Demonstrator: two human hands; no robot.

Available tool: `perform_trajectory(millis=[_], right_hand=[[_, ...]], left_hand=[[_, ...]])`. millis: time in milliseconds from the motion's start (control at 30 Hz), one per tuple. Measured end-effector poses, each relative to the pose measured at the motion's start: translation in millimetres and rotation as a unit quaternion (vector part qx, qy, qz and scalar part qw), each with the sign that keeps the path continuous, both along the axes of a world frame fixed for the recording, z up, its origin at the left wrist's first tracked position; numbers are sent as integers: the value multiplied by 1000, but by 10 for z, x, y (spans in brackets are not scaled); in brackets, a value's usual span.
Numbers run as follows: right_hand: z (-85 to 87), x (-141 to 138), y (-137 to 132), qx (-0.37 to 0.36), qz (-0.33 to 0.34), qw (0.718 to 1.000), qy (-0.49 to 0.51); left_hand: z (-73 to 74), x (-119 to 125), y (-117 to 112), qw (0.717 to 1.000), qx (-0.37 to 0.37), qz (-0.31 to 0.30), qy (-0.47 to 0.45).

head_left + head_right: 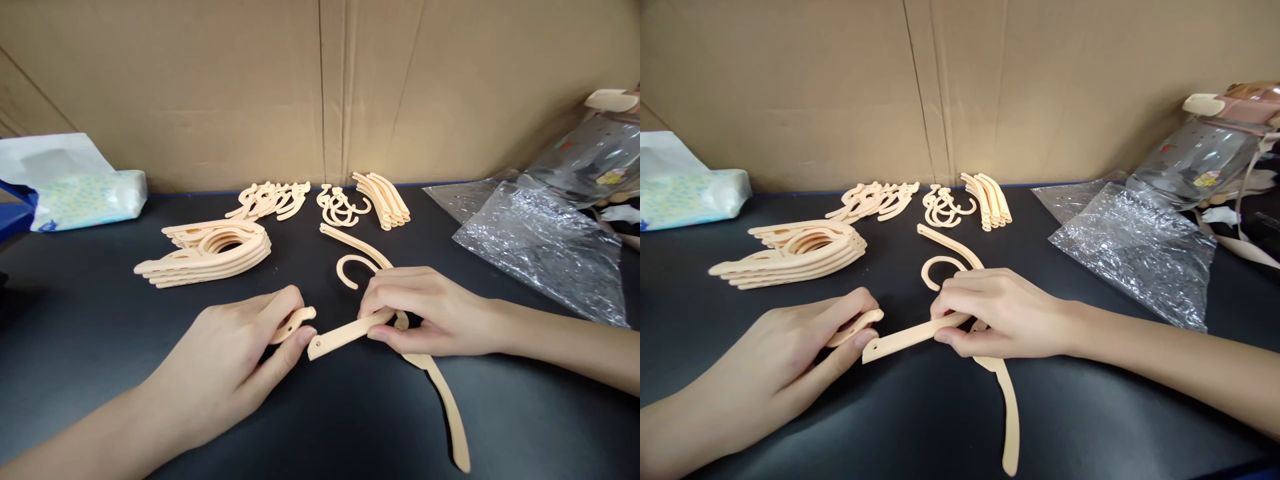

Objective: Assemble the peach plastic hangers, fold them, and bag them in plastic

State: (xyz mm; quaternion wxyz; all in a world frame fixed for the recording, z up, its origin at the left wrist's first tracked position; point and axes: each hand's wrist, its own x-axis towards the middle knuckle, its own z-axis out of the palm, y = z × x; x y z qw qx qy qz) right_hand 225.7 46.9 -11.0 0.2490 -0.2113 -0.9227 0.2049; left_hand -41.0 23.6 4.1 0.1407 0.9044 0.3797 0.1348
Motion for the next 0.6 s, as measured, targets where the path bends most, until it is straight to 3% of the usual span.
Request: perform_trajectory(millis=[167,333,433,600], right_hand=[[56,17,59,-80,32,996,-11],[71,7,92,-163,13,987,4],[59,4,99,-214,-2,977,18],[33,19,115,-273,-24,961,33]], left_hand=[[33,9,-20,999,-13,-4,30],[28,3,-63,1000,-15,1,-18],[31,-20,-74,999,15,-7,-38],[-8,-34,-70,996,83,-21,19]])
